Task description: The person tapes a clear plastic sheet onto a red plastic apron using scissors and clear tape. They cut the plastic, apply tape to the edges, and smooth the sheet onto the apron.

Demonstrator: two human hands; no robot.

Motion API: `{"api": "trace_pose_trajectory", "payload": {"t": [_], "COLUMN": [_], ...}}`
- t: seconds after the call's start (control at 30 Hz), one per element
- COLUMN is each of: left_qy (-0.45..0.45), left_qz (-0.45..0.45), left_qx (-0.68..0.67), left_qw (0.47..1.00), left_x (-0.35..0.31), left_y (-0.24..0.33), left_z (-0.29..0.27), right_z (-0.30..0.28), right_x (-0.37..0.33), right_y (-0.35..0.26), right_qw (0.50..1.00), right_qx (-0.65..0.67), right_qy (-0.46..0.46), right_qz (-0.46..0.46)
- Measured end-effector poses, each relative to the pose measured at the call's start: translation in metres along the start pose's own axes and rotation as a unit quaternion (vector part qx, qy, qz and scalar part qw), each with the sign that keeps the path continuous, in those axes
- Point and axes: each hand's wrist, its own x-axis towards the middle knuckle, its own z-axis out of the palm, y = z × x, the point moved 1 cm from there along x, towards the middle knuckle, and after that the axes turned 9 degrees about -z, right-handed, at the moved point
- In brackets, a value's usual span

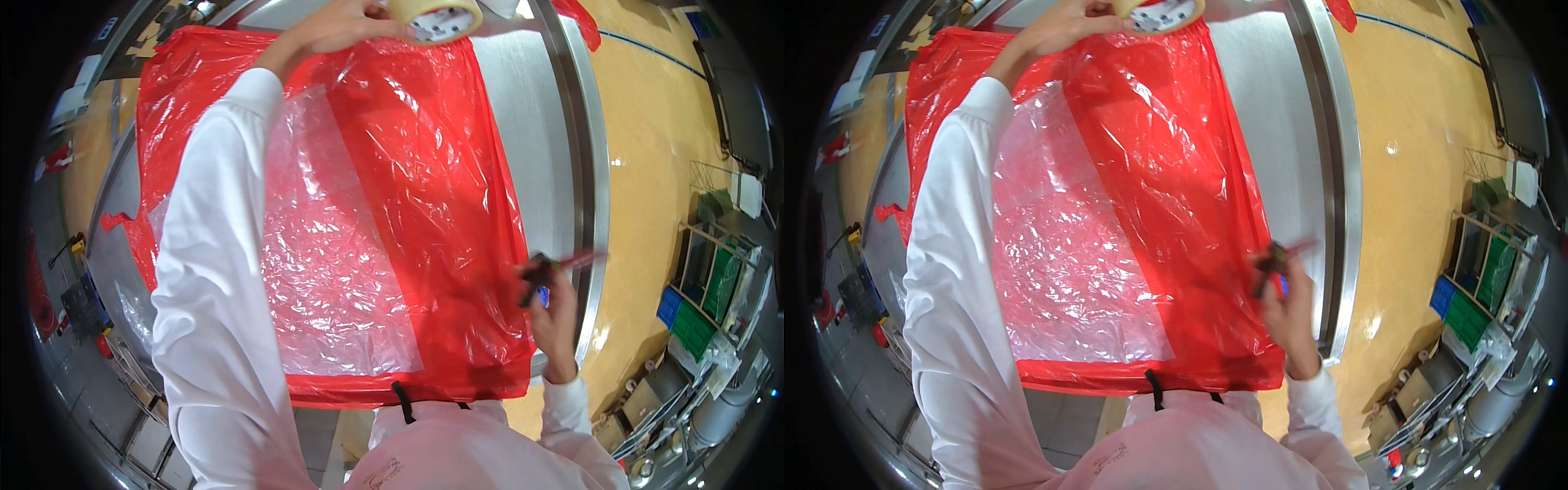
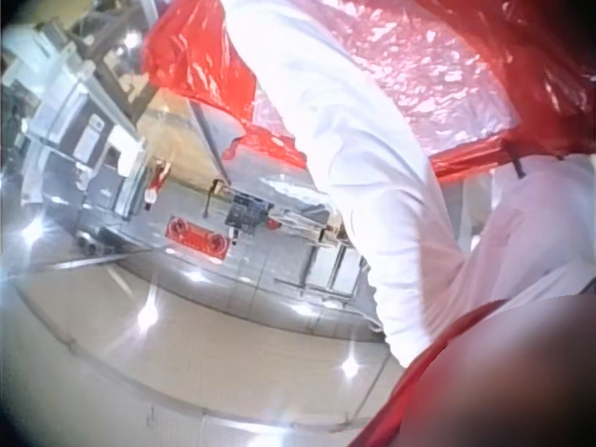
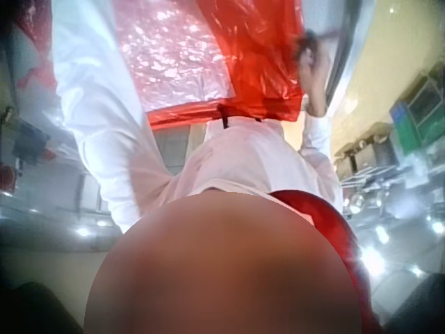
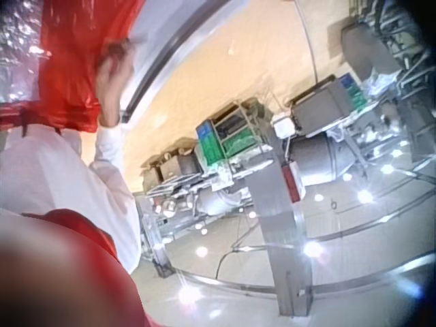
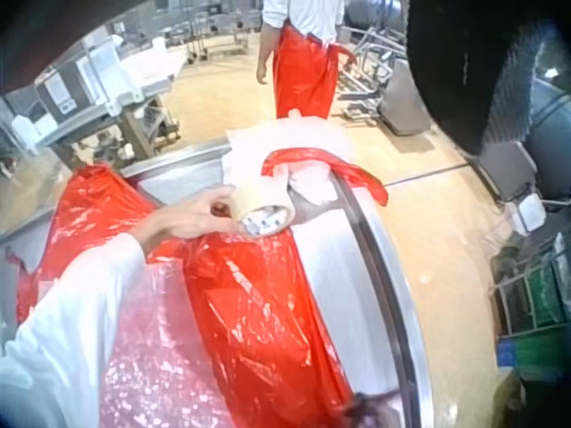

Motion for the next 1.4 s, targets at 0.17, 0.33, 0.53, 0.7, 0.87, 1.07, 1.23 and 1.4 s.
{"api": "trace_pose_trajectory", "payload": {"t": [0.17,0.33,0.53,0.7,0.87,1.07,1.23,1.4], "left_qy": [-0.061,-0.115,-0.158,-0.067,-0.032,-0.038,-0.03,0.035], "left_qz": [-0.032,-0.078,-0.07,-0.087,-0.028,-0.067,-0.004,0.049], "left_qx": [0.023,-0.059,-0.044,0.101,0.084,0.029,-0.075,-0.103], "left_qw": [0.997,0.988,0.984,0.989,0.996,0.997,0.997,0.993], "left_x": [0.005,0.01,0.017,0.008,0.009,0.012,0.013,-0.03], "left_y": [0.008,0.007,0.003,0.01,-0.004,0.019,0.064,0.11], "left_z": [-0.003,-0.001,0.001,0.006,0.009,0.014,0.006,0.001], "right_z": [0.11,0.149,0.169,0.175,0.176,0.177,0.175,0.17], "right_x": [0.105,0.134,0.148,0.158,0.154,0.154,0.147,0.152], "right_y": [-0.011,-0.028,-0.035,-0.024,-0.03,-0.014,-0.018,-0.027], "right_qw": [0.976,0.967,0.956,0.96,0.956,0.957,0.955,0.967], "right_qx": [0.111,0.13,0.186,0.194,0.22,0.218,0.216,0.165], "right_qy": [-0.18,-0.202,-0.186,-0.173,-0.153,-0.156,-0.164,-0.139], "right_qz": [0.044,0.088,0.131,0.108,0.116,0.113,0.118,0.133]}}
